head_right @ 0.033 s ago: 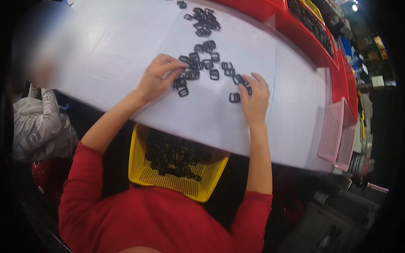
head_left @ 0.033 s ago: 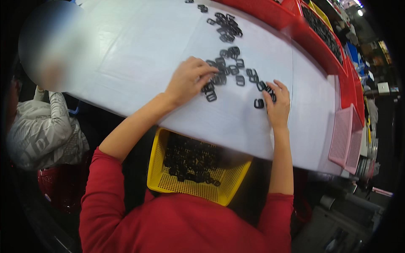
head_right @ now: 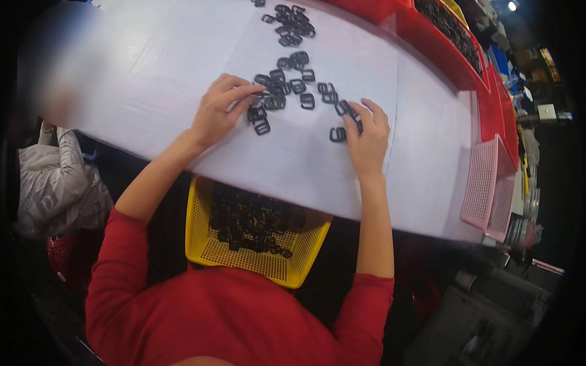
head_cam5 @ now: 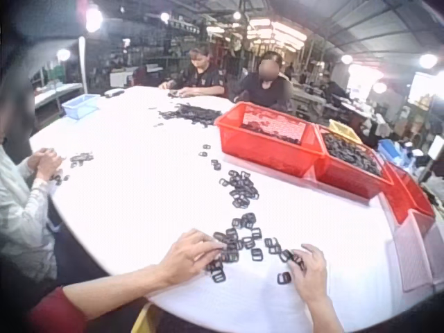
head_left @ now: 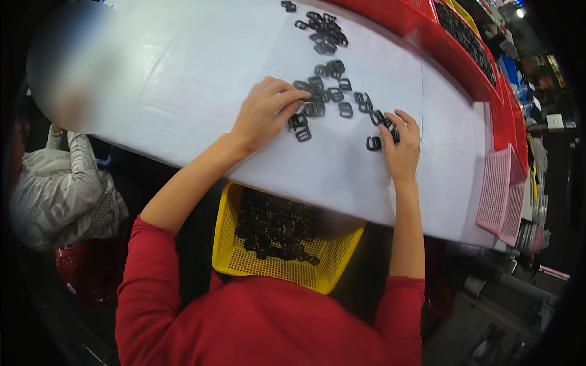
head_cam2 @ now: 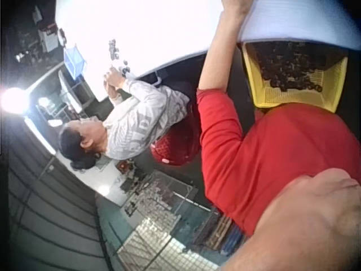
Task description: The person sorts small black plastic components on a white table, separating them into different colored baskets. They repeatedly pick up pieces, inspect them, and place them into yellow, red, and blue baskets. The person moves between tables and continues the sorting process throughout the clip.
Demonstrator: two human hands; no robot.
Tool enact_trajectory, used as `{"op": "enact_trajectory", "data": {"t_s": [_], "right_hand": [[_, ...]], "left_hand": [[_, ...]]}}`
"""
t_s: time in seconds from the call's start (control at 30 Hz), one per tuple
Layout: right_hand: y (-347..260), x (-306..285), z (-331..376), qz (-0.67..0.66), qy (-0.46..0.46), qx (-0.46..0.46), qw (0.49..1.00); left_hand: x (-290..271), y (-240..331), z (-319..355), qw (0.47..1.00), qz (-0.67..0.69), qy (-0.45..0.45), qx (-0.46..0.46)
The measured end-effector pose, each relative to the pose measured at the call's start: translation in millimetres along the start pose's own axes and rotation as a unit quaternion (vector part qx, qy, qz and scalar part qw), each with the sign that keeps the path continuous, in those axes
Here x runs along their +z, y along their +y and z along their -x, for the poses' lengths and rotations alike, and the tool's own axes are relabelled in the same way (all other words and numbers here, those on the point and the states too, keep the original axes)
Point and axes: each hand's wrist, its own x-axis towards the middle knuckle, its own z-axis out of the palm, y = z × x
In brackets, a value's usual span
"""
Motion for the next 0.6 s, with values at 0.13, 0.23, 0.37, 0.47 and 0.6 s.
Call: {"op": "enact_trajectory", "data": {"t_s": [0.13, 0.23, 0.37, 0.47, 0.6], "right_hand": [[-25.2, 10.1, -3.9, 0.032, -0.014, -0.075, 0.997], [-42.4, 31.3, -16.2, 0.065, -0.003, -0.097, 0.993], [-56.8, 33.9, -16.3, 0.089, -0.055, -0.153, 0.983], [-74.3, 43.1, -18.0, 0.035, -0.043, -0.14, 0.989], [-72.1, 54.2, -19.1, 0.097, -0.056, -0.175, 0.978]], "left_hand": [[-0.7, 22.0, 30.3, 0.992, -0.043, -0.078, 0.091], [-3.6, 33.2, 39.1, 0.988, -0.035, -0.121, 0.092], [-13.2, 18.2, 24.5, 0.994, -0.047, -0.093, 0.025], [-9.5, 2.0, 8.6, 0.99, -0.097, -0.1, 0.021], [0.5, -5.7, 5.3, 0.976, -0.154, -0.145, 0.057]]}}
